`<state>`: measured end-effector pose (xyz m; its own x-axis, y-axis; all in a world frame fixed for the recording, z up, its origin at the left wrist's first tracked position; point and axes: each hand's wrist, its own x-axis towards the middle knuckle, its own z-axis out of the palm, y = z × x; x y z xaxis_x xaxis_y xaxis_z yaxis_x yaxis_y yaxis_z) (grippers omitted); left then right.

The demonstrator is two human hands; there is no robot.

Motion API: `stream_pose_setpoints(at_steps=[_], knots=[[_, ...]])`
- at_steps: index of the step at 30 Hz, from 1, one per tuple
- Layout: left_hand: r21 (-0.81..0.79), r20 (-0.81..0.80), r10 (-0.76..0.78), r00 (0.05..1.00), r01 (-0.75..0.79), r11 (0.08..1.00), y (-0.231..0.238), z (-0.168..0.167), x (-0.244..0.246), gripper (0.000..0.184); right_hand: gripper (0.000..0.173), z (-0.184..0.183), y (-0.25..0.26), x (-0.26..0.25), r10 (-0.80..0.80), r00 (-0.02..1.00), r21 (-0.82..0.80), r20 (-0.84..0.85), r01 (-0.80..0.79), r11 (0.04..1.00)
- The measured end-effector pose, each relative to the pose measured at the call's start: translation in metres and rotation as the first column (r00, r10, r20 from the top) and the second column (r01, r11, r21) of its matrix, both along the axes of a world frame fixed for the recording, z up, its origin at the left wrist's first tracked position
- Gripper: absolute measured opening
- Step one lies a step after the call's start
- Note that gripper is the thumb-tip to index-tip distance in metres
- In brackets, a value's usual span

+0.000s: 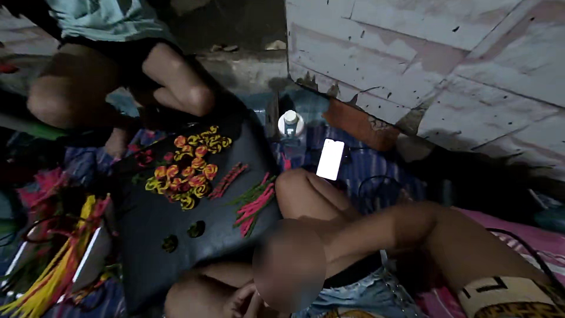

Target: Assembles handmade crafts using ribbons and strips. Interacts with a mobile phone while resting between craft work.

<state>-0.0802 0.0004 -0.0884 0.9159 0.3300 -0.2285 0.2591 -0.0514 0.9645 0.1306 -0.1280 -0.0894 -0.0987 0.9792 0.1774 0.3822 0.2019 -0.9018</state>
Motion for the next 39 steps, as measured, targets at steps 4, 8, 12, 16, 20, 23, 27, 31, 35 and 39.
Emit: stream_pose_setpoints(at_steps=[4,8,12,16,20,23,27,31,35,39], knots=[[-0.535,-0.251,-0.009,0.968,-0.131,0.834,-0.005,-0.004,0.001,0.036,0.016,-0.011,-0.003,-0.003,-0.019,0.999,0.105,0.042,0.014,0.994],[-0.401,-0.290,0.121,0.949,-0.236,0.885,-0.014,-0.008,0.004,0.027,0.019,-0.005,-0.006,0.001,-0.011,1.000,-0.054,0.029,0.013,0.998],[0.762,-0.001,-0.048,0.999,0.032,0.647,-0.009,0.004,0.010,0.015,0.022,0.003,0.001,0.009,-0.039,0.985,-0.415,-0.169,-0.035,0.909],[0.986,-0.050,-0.249,0.967,0.087,0.141,-0.006,0.005,0.011,0.015,0.020,0.006,0.007,0.008,-0.172,0.937,-0.622,-0.304,-0.058,0.780],[0.941,-0.116,-0.194,0.974,0.171,0.293,-0.011,0.002,0.013,0.015,0.020,-0.001,0.002,0.005,-0.052,0.993,-0.411,-0.101,0.006,0.912],[0.396,-0.167,-0.040,0.985,0.105,0.912,-0.008,0.005,0.016,0.013,0.018,-0.018,-0.011,0.003,-0.008,0.992,0.040,0.125,0.003,0.999],[-0.401,-0.266,-0.015,0.964,-0.096,0.911,-0.002,0.003,0.012,0.019,0.020,-0.013,-0.008,0.012,0.068,0.996,0.024,-0.055,-0.067,0.998],[0.058,-0.131,0.036,0.991,-0.029,0.998,0.000,-0.006,0.009,0.013,0.030,0.010,-0.002,0.026,0.209,0.977,-0.367,0.048,-0.177,0.913],[0.257,-0.038,0.059,0.998,-0.047,0.965,0.021,0.004,0.008,0.019,0.030,0.029,0.001,0.044,0.187,0.956,-0.385,0.228,-0.088,0.919],[0.221,0.038,0.079,0.996,-0.085,0.971,0.030,0.010,0.005,0.016,0.025,0.025,-0.003,0.062,0.063,0.949,-0.147,0.309,-0.018,0.989]])
